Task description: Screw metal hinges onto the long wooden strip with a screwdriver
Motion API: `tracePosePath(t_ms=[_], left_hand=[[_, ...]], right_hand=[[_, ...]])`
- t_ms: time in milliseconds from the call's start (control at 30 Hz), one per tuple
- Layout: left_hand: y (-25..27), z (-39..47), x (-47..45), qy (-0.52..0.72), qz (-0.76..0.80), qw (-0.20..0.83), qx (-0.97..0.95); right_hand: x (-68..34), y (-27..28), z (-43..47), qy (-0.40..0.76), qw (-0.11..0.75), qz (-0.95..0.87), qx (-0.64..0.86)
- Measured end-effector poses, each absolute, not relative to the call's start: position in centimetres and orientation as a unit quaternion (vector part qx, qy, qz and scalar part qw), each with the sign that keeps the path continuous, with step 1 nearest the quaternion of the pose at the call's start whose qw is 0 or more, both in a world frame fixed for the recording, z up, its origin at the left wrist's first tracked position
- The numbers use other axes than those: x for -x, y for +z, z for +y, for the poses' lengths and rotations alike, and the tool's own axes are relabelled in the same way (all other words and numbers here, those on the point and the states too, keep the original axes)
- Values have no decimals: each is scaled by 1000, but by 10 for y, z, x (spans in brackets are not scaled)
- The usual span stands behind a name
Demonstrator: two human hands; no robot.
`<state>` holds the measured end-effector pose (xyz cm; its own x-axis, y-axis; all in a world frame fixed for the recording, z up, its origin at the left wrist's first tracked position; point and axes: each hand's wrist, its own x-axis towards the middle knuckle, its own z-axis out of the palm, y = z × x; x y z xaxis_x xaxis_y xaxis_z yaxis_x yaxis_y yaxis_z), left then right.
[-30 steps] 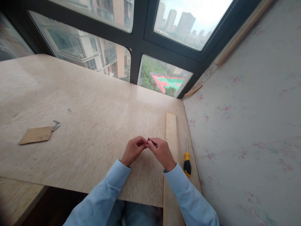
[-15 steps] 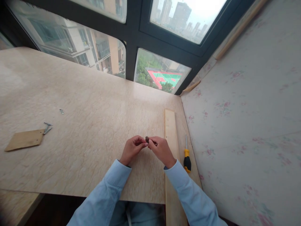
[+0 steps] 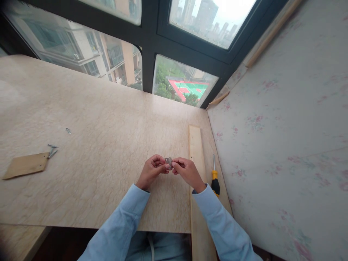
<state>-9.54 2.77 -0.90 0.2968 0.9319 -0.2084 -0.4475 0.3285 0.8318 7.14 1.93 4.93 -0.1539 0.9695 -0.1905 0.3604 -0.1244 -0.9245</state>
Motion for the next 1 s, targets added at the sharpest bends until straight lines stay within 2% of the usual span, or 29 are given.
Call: tracePosePath(t_ms=[167, 433, 833, 933, 1000], left_hand=[[-9, 26, 97, 465, 349, 753, -308], [0, 18, 95, 475, 330, 748, -327], [19, 8, 82, 421, 329, 763, -363], [25, 7, 70, 419, 354, 745, -379], [29, 5, 61, 427, 376, 717, -402]], right_hand=[[-71, 49, 15, 483, 282, -613, 558], [-70, 58, 2, 436, 281, -659, 544], [-90, 69, -18, 485, 340, -588, 550], [-99, 67, -23, 451, 352, -570, 589], [-104, 64, -28, 389, 351, -590, 614]])
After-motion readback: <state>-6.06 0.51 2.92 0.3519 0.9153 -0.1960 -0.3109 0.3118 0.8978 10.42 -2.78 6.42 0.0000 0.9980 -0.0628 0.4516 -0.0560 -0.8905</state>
